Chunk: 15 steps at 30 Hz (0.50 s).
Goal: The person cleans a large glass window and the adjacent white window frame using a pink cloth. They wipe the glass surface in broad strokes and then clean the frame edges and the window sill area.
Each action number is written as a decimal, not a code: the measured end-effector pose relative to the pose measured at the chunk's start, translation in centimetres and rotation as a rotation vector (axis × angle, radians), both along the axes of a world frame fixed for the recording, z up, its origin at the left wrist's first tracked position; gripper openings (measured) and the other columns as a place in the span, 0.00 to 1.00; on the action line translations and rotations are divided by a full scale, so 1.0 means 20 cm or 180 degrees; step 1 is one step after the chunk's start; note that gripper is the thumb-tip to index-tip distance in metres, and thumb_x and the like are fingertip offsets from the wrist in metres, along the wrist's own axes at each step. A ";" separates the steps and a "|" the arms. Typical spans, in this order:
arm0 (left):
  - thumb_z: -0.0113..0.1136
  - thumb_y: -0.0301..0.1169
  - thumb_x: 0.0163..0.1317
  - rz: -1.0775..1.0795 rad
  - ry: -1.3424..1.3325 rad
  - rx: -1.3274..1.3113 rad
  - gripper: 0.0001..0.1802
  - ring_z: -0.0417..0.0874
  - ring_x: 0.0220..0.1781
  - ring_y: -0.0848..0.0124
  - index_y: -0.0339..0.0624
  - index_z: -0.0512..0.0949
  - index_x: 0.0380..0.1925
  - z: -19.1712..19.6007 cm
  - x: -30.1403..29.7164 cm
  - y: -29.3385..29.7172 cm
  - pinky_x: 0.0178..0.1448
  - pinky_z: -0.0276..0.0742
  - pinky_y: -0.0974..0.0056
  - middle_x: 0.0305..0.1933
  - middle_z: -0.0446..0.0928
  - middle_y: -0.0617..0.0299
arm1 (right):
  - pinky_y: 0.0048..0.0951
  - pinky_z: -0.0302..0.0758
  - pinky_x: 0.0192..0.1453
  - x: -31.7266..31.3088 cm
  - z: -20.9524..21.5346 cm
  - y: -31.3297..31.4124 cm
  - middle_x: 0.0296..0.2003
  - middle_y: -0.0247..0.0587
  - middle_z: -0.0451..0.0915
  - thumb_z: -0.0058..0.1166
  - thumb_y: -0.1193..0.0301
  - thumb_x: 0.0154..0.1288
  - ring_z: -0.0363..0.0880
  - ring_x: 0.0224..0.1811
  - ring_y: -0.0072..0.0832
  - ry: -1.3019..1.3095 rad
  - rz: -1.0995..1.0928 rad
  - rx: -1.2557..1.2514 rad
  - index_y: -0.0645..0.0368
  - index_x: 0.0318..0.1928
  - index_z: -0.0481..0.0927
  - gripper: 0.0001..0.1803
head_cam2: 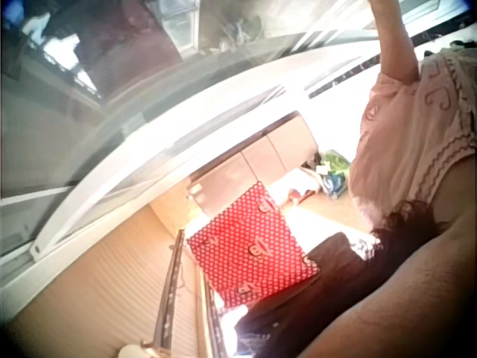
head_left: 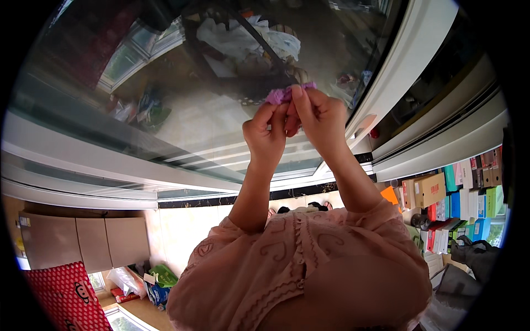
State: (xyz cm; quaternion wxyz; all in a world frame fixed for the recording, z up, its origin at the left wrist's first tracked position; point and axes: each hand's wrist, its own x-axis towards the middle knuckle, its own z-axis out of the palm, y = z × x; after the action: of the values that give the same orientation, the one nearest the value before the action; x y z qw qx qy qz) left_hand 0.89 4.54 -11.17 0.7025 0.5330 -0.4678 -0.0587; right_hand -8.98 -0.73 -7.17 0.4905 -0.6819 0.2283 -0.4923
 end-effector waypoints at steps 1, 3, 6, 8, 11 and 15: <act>0.55 0.19 0.61 -0.0043 0.0009 0.0115 0.03 0.74 0.24 0.82 0.38 0.77 0.31 -0.04 0.00 0.01 0.29 0.72 0.74 0.20 0.76 0.60 | 0.19 0.70 0.18 -0.01 -0.05 0.00 0.14 0.39 0.77 0.51 0.68 0.69 0.77 0.14 0.20 0.0051 -0.0007 0.0065 0.66 0.24 0.77 0.17; 0.55 0.19 0.61 -0.0161 0.0025 0.0328 0.03 0.74 0.24 0.82 0.37 0.77 0.31 -0.15 0.00 0.01 0.30 0.72 0.74 0.20 0.76 0.60 | 0.20 0.71 0.20 -0.02 -0.15 0.01 0.15 0.39 0.78 0.51 0.68 0.69 0.78 0.14 0.21 0.0151 -0.0054 0.0178 0.66 0.25 0.77 0.17; 0.55 0.20 0.61 -0.0529 0.0288 0.0464 0.02 0.74 0.24 0.80 0.36 0.77 0.31 -0.32 0.01 0.01 0.31 0.73 0.73 0.22 0.77 0.60 | 0.21 0.72 0.21 -0.04 -0.31 0.02 0.16 0.39 0.79 0.51 0.67 0.69 0.78 0.15 0.21 0.0280 -0.0062 0.0429 0.67 0.27 0.77 0.16; 0.56 0.20 0.62 -0.0547 0.0270 0.0491 0.02 0.75 0.24 0.80 0.36 0.78 0.32 -0.35 -0.01 0.02 0.30 0.73 0.73 0.22 0.78 0.59 | 0.22 0.72 0.21 -0.06 -0.39 0.01 0.16 0.39 0.79 0.51 0.67 0.69 0.78 0.16 0.21 0.0396 -0.0070 0.0371 0.67 0.28 0.77 0.16; 0.56 0.21 0.62 -0.0370 -0.0035 0.0525 0.03 0.76 0.22 0.78 0.36 0.79 0.33 -0.31 -0.04 0.02 0.28 0.73 0.72 0.21 0.78 0.59 | 0.24 0.71 0.20 -0.07 -0.45 -0.01 0.15 0.39 0.78 0.53 0.66 0.67 0.77 0.15 0.25 0.0361 -0.0273 0.0066 0.65 0.27 0.79 0.15; 0.57 0.22 0.62 -0.0062 -0.0598 0.0318 0.03 0.77 0.19 0.78 0.36 0.80 0.32 -0.02 -0.01 -0.02 0.26 0.72 0.72 0.19 0.77 0.60 | 0.26 0.69 0.18 -0.04 -0.18 -0.07 0.13 0.39 0.76 0.54 0.66 0.66 0.76 0.13 0.28 0.0173 -0.0664 -0.0621 0.63 0.23 0.79 0.16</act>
State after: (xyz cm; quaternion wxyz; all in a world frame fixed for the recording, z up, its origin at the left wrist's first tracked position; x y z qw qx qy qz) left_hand 0.62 4.19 -11.64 0.6275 0.5659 -0.5333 -0.0385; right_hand -9.83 -2.07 -10.77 0.3617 -0.7120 0.2623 -0.5417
